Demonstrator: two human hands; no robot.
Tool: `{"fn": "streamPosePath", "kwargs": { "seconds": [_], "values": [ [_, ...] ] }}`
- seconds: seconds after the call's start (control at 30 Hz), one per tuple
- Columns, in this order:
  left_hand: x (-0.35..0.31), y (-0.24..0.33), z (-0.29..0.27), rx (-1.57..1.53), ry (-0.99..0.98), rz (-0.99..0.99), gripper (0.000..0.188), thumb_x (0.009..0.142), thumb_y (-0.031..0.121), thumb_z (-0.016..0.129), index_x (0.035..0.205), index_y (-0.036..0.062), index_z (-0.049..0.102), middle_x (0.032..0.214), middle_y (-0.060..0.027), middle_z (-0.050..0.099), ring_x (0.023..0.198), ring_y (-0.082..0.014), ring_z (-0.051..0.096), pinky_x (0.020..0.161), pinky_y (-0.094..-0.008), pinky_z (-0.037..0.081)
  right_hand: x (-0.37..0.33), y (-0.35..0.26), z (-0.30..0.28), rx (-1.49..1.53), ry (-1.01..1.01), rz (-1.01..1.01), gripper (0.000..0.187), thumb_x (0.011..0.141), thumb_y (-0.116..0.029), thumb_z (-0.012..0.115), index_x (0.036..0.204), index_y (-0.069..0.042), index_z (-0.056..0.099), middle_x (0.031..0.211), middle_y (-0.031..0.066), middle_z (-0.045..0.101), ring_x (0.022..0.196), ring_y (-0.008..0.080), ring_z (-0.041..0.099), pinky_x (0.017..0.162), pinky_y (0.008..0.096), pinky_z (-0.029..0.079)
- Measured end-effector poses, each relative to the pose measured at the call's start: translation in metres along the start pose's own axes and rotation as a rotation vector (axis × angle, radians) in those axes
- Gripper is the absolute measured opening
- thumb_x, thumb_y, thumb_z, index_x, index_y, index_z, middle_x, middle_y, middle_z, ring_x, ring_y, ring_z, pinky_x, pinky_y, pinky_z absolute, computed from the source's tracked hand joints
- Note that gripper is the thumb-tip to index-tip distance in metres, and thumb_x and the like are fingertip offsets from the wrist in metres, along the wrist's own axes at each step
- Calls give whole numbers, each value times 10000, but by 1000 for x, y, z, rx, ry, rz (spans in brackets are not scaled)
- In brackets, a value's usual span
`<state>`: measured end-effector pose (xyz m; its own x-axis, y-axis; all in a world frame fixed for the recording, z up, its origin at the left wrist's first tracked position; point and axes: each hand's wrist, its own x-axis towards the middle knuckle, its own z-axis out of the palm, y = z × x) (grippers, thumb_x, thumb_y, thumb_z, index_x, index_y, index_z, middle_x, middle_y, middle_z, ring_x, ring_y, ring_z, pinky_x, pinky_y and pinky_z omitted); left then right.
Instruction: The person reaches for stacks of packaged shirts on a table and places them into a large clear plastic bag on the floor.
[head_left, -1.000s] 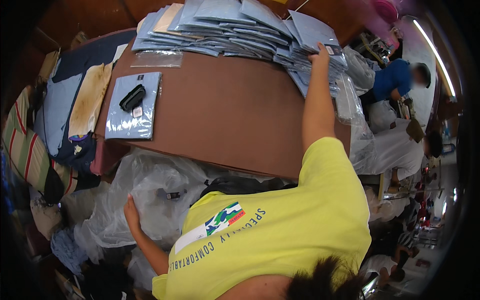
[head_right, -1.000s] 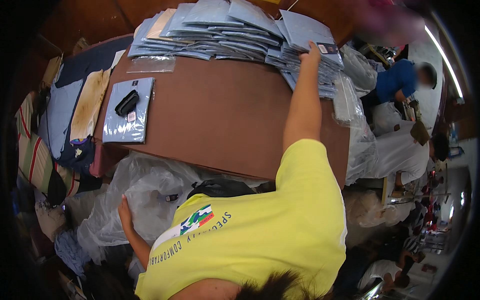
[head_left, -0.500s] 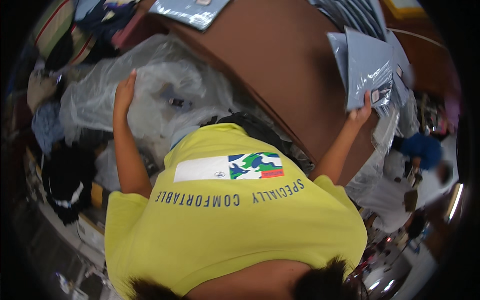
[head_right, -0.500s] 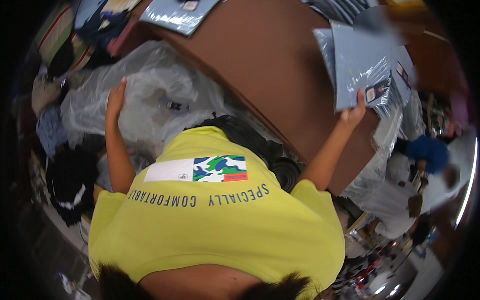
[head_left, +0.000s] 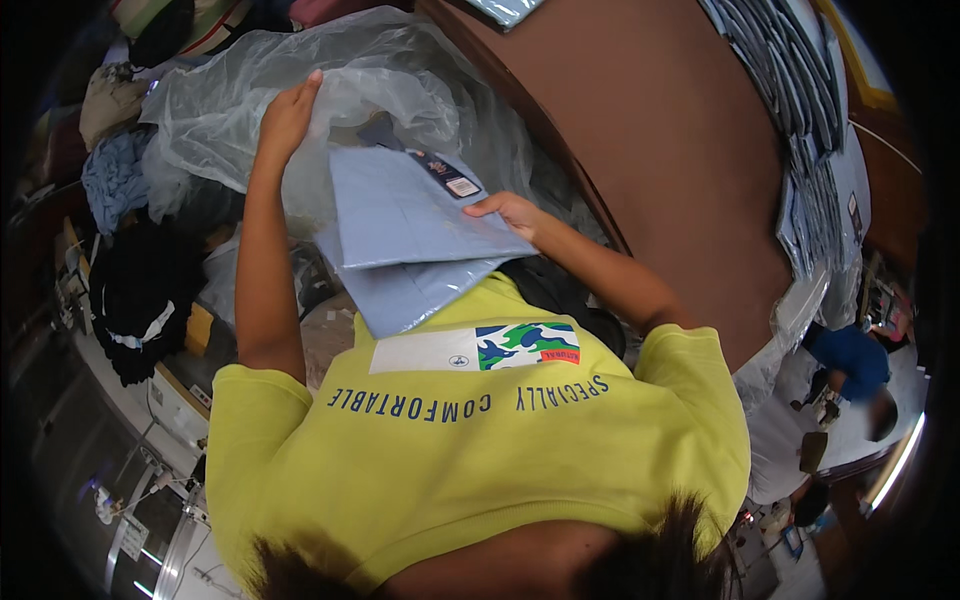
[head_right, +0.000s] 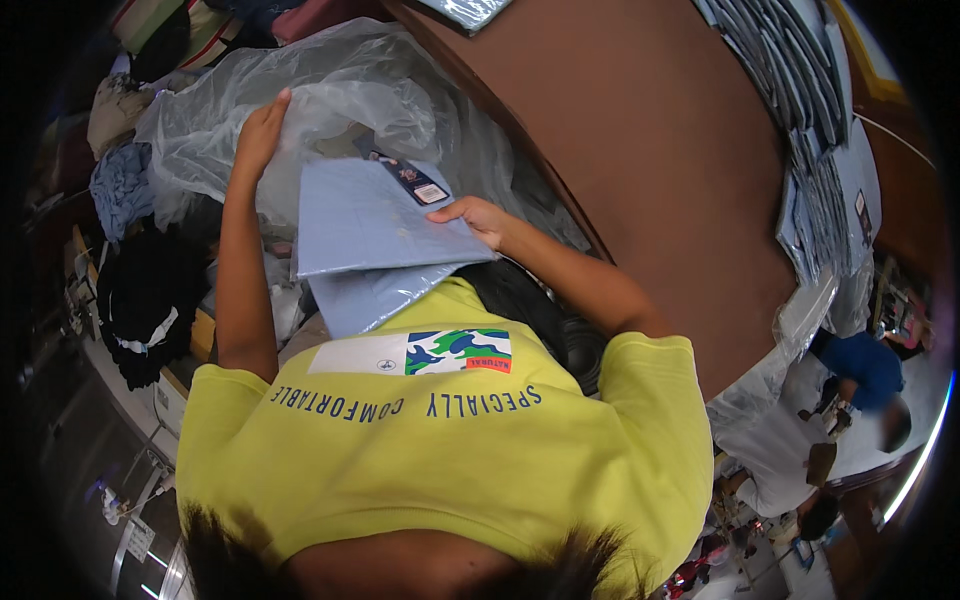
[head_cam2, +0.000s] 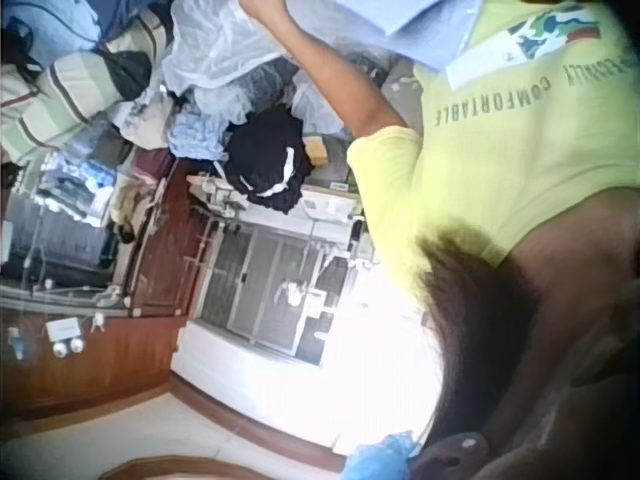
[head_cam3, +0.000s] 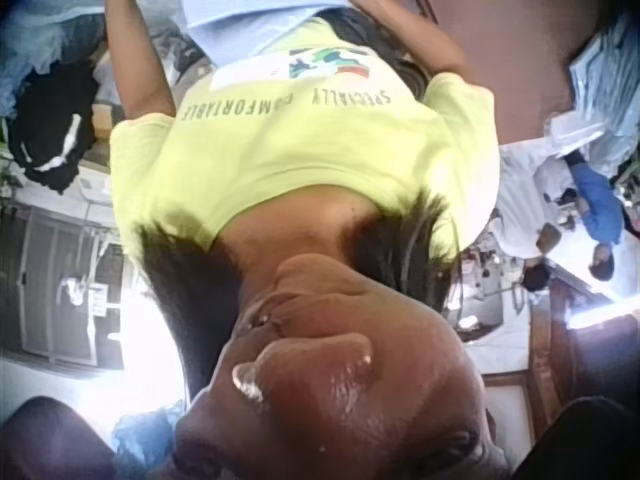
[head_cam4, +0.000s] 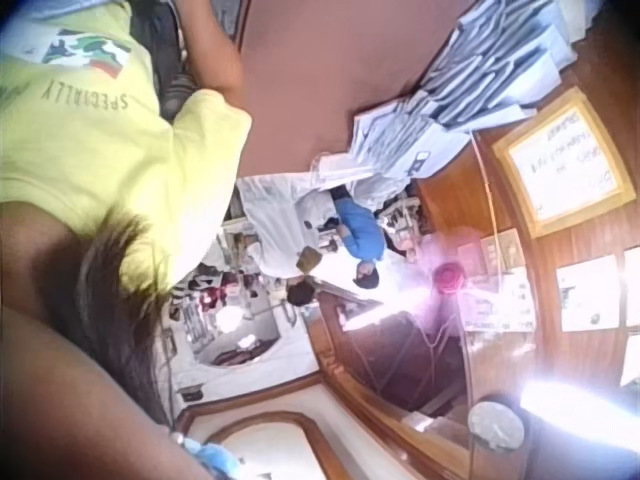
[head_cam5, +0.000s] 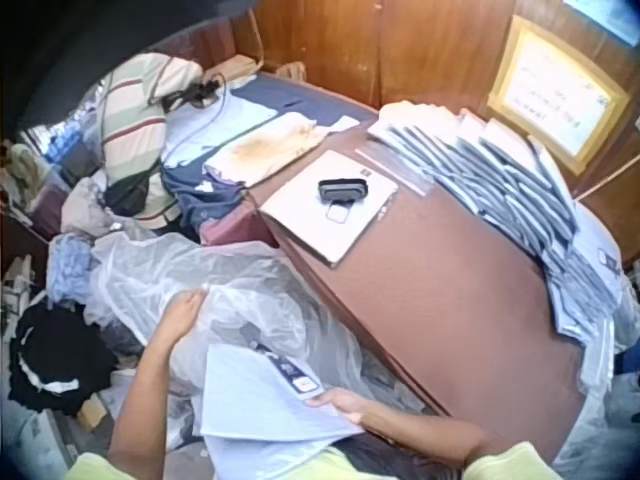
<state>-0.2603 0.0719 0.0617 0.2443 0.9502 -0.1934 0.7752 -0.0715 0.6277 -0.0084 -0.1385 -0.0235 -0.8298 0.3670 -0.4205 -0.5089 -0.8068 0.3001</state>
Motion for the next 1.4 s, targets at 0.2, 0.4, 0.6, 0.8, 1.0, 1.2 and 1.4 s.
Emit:
{"fn": "streamPosePath", "kwargs": {
  "seconds": [0.2,0.4,0.6,0.8,1.0,1.2,1.4],
  "values": [
    [-39,-24,-27,93,-87,-2,561,870,478,361,747,-43,527,663,-207,506,626,-313,489,641,-366,392,62,-23,-50,-142,151,-204,371,777,-50,540,1101,99,438,1009,222,554,889,280,591,827,371,475],
    [-89,-68,-32,-63,-127,-86,528,890,439,368,820,-51,550,694,-134,551,675,-189,504,678,-314,400,47,-62,-55,3,65,-412,378,787,-81,537,1100,102,431,1035,221,539,926,293,571,861,388,451],
    [-74,-20,-5,-306,-45,-131,480,908,378,379,884,-69,553,771,-49,538,740,-114,449,700,-238,384,76,-89,-45,-94,186,-398,354,763,-19,548,1090,72,448,1036,207,540,945,307,557,885,432,422],
    [-71,33,-1,-931,119,-272,480,896,403,397,937,-54,536,865,-59,535,757,-118,462,686,-243,392,112,-106,-86,-51,485,-350,446,742,37,465,1176,37,357,1152,200,451,1072,341,468,898,491,385],
    [-77,8,24,-817,54,-467,529,879,425,416,1067,-62,501,1008,-92,540,858,-150,515,771,-258,412,175,-80,-79,-130,334,-253,444,767,-12,447,1194,45,337,1214,201,405,1118,346,423,904,518,360],
    [-89,33,5,-1021,182,-334,527,910,396,333,1179,-47,430,1186,-136,474,1071,-226,472,930,-331,359,187,-73,-84,-986,598,-194,592,735,-464,615,1144,-64,463,1108,102,510,903,275,548,733,397,473],
    [-83,30,0,-1104,299,-390,578,886,439,376,1187,-53,426,1164,-160,479,1052,-251,474,920,-342,359,-24,-92,46,-1164,214,-414,449,806,-333,570,1161,-79,463,1077,73,533,877,153,543,739,300,454]
  ]
}}
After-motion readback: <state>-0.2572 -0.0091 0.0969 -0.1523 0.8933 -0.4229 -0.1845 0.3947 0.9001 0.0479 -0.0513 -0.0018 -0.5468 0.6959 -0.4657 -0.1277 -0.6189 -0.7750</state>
